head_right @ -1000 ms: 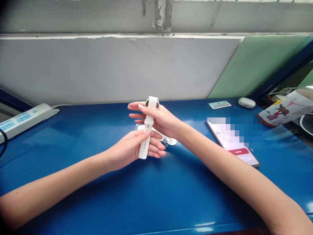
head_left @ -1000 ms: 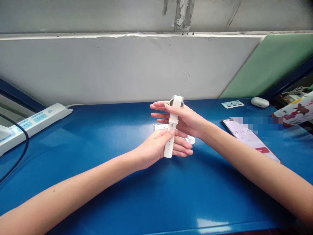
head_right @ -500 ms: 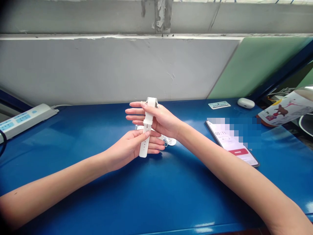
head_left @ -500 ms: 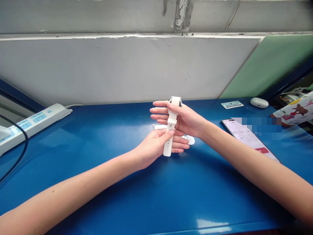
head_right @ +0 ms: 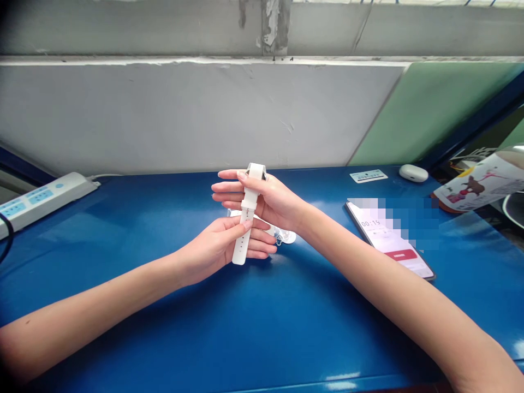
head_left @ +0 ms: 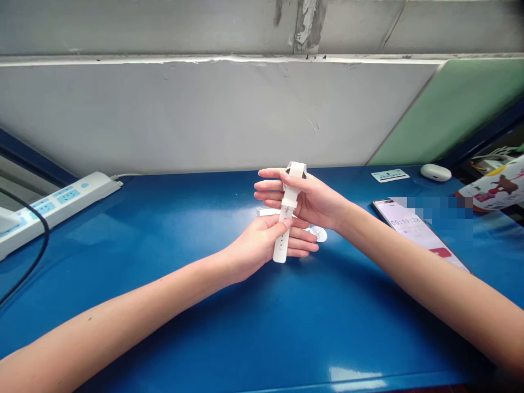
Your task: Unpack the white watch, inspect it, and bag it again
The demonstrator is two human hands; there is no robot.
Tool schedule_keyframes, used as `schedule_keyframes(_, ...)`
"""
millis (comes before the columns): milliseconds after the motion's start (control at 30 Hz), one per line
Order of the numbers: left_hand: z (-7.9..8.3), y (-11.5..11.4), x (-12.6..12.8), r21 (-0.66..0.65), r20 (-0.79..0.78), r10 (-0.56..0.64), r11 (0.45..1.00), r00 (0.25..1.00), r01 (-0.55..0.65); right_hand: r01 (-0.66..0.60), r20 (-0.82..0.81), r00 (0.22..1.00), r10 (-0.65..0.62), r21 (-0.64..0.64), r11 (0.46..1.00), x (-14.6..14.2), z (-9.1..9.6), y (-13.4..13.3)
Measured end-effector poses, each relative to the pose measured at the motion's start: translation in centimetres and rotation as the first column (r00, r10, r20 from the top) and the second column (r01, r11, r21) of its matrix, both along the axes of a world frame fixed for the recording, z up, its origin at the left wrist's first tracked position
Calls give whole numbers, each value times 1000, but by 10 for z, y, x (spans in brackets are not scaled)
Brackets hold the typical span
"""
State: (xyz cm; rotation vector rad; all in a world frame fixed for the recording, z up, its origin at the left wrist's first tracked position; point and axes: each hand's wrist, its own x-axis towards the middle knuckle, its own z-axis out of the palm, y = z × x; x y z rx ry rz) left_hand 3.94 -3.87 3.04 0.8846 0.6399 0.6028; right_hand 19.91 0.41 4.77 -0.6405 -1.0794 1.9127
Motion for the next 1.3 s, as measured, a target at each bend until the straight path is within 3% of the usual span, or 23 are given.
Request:
schedule_keyframes(567,-2,-2,-1,70,-69,-101,992,992,106,19,1,1000,-19,-10,1000,-4,1,-3)
schedule_keyframes(833,1,-4,2,37,-18,37,999,999,-36,84,-46,995,-85,-32,996,-2,1,-1)
schedule_keyframes(1100,2,-4,2,16,-26,23,1000,999,-22,71,-101,992,-81,-94,993,-3,1,1)
schedule_keyframes(1300,4,-5,2,56,-103,94,994,990,-89,34,-65,997,-45,-148,988,0,11,0)
